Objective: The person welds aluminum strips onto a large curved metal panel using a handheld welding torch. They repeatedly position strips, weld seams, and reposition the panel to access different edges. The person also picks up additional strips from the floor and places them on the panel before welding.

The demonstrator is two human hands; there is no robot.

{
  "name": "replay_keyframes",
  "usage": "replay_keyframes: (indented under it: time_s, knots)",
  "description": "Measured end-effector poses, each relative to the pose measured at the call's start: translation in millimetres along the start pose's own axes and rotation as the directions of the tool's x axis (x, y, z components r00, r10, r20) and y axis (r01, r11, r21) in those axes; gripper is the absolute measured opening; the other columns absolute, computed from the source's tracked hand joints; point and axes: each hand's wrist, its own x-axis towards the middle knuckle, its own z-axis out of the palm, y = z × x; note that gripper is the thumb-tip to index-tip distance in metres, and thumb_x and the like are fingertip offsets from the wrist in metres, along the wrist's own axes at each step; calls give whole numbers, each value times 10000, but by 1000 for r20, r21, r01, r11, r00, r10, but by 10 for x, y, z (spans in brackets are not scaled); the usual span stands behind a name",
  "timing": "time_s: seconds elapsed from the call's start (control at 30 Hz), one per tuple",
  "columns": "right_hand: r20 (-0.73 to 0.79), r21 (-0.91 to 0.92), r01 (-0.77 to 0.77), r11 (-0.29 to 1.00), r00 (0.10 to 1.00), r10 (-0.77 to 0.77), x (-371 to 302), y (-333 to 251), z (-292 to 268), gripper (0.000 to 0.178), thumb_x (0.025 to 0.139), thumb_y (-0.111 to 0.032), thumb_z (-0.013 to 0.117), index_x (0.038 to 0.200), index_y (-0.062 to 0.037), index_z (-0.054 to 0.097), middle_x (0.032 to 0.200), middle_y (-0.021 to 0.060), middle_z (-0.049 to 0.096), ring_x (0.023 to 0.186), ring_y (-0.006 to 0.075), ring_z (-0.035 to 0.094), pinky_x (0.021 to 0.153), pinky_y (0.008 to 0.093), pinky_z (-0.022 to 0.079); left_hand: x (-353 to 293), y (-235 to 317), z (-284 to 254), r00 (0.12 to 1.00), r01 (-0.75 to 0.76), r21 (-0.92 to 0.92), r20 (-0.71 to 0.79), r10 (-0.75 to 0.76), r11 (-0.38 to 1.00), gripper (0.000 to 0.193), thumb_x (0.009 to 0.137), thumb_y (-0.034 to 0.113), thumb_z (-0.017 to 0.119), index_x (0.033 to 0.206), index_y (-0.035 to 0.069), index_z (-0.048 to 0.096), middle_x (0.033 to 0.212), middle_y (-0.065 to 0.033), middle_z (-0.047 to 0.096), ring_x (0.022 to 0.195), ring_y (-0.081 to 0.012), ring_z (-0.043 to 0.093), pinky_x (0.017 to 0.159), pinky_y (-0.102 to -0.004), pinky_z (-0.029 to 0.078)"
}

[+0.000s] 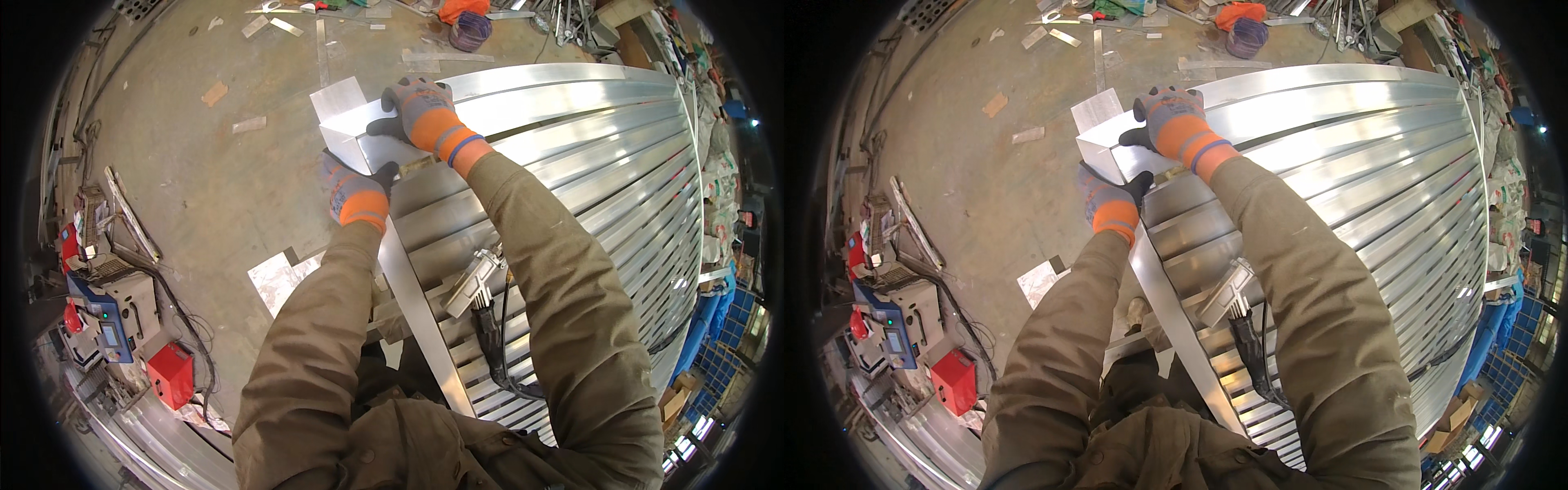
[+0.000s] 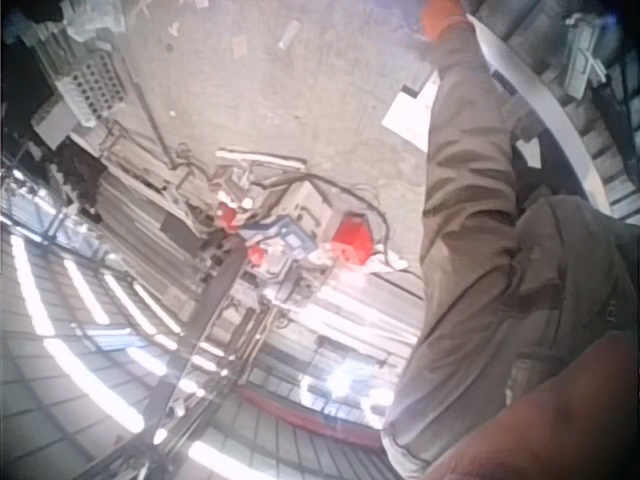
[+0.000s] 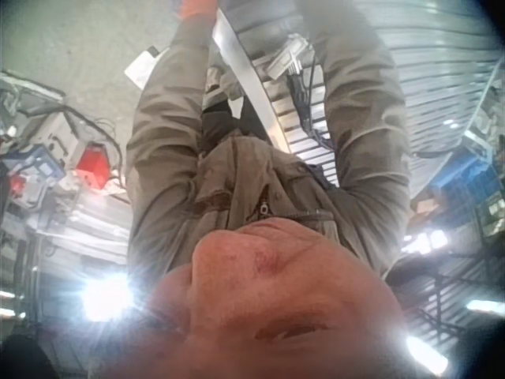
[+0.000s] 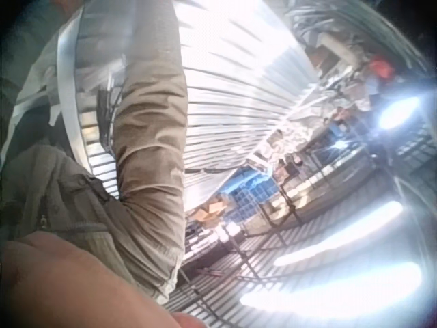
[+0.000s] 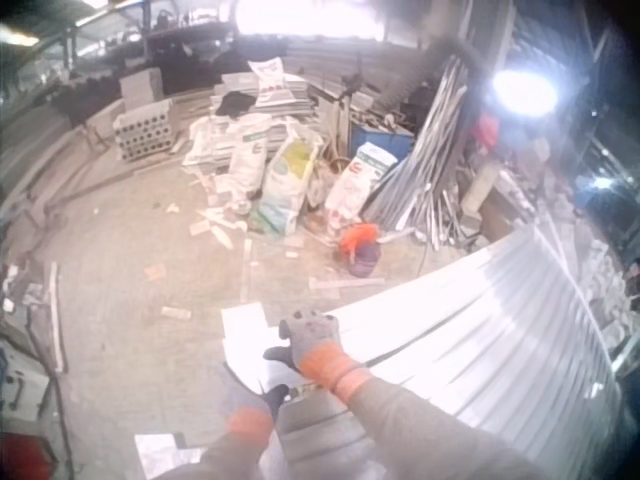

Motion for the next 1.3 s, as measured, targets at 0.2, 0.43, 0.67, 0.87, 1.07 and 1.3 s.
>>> replay_keyframes:
  time_s: [0.2, 0.43, 0.67, 0.87, 1.07, 1.3]
  knots:
    - [14, -41, -131, 991, 991, 132, 1, -306, -67, 796, 770, -773, 856, 1313, -197, 763, 1438, 108, 679, 1380, 355, 625, 1160, 523, 456, 25, -94, 52, 995, -93, -138, -51, 86, 986, 1283, 749, 448, 995, 1730, 40, 276, 1716, -202, 451, 1484, -390, 570, 1189, -461, 506]
    - [-28, -119, -149, 982, 989, 147, 71, -409, 50, 1002, 735, -830, 850, 1456, -151, 699, 1480, 151, 660, 1383, 380, 644, 1146, 528, 502, 52, -175, 75, 952, -299, -304, -158, 261, 905, 1113, 748, 309, 1010, 1633, 5, 407, 1458, -286, 653, 1350, -459, 647, 1112, -506, 546]
    - [-26, -11, -146, 989, 989, 146, 36, -396, 94, 1040, 745, -760, 882, 1489, -73, 646, 1494, 171, 638, 1460, 381, 559, 1251, 642, 371, -30, -59, 14, 960, -276, -344, -153, 236, 898, 1008, 700, 138, 1018, 1539, 14, 472, 1408, -239, 665, 1254, -392, 694, 1030, -480, 586]
    - [-71, 29, -151, 988, 986, 153, -3, -413, 147, 839, 789, -678, 894, 1409, -144, 711, 1475, 124, 642, 1438, 345, 568, 1237, 633, 374, 77, -54, 70, 976, -217, -443, -69, 208, 870, 991, 695, 241, 1019, 1509, 22, 499, 1432, -203, 647, 1274, -368, 675, 1071, -459, 568]
    - [-20, 47, -161, 986, 987, 162, 54, -408, 118, 915, 710, -685, 952, 1388, -125, 697, 1423, 134, 649, 1387, 372, 602, 1193, 631, 428, 2, -28, 51, 974, -228, -332, -84, 212, 915, 1031, 788, 192, 990, 1625, 26, 411, 1521, -195, 599, 1357, -324, 630, 1111, -436, 538]
    - [-29, 59, -64, 996, 997, 66, 11, -221, 77, 739, 729, -618, 959, 1279, -175, 741, 1344, 131, 670, 1316, 365, 640, 1073, 556, 486, 111, -184, 183, 976, -212, -405, -35, 217, 889, 1015, 831, 188, 980, 1639, 20, 390, 1508, -186, 600, 1389, -339, 611, 1158, -436, 522]
